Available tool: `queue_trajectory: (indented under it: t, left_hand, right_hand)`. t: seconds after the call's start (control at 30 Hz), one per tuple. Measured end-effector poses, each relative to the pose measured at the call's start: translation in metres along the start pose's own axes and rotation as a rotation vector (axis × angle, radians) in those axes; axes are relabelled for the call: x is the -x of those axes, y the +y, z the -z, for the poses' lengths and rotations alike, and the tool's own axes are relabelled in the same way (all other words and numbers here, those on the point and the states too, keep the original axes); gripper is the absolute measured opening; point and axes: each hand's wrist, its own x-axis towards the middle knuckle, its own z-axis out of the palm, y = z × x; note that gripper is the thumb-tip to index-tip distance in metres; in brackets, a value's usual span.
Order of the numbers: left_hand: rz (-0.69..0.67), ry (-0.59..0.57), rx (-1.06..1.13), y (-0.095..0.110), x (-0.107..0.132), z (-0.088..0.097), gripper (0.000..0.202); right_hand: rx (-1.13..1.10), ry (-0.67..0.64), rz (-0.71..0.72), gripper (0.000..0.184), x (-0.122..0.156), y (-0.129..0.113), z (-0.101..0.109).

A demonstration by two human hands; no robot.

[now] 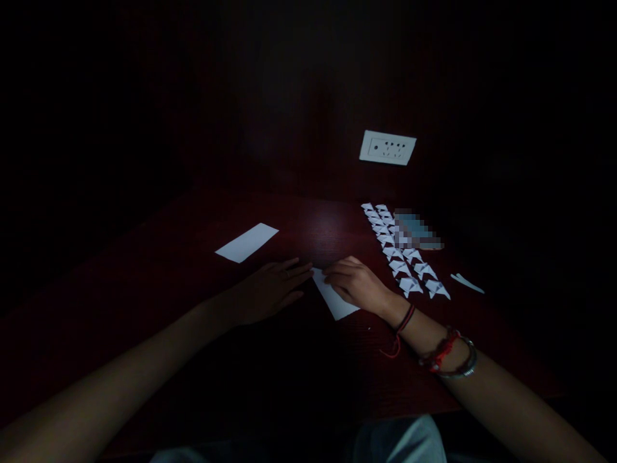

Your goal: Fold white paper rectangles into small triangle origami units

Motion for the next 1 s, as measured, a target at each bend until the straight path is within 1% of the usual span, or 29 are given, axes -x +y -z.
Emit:
queue_trajectory:
  t: [0.2, 0.43, 0.6, 0.77, 0.9, 1.0]
  left_hand:
    - [-0.007, 0.019, -0.016, 0.002, 0.001, 0.000, 0.043]
    - [-0.001, 0.037, 0.004, -0.001, 0.001, -0.004, 0.043]
    - [-0.005, 0.059, 0.018, -0.002, 0.000, -0.006, 0.041]
    - [-0.013, 0.073, 0.011, -0.001, 0.000, -0.004, 0.041]
    - [-0.014, 0.080, -0.001, 0.001, -0.001, -0.002, 0.040]
    - [-0.014, 0.059, 0.002, 0.002, -0.002, -0.002, 0.041]
  right_hand:
    - [0.002, 0.000, -0.013, 0.022, 0.000, -0.001, 0.001]
    - [0.007, -0.018, -0.003, 0.022, -0.001, -0.001, 0.002]
    - [-0.016, -0.087, 0.019, 0.028, -0.002, -0.002, 0.012]
    - [-0.032, -0.137, 0.005, 0.033, -0.001, -0.002, 0.021]
    - [-0.037, -0.135, 0.024, 0.032, -0.001, 0.000, 0.020]
    - [-0.056, -0.130, 0.013, 0.034, 0.000, -0.001, 0.019]
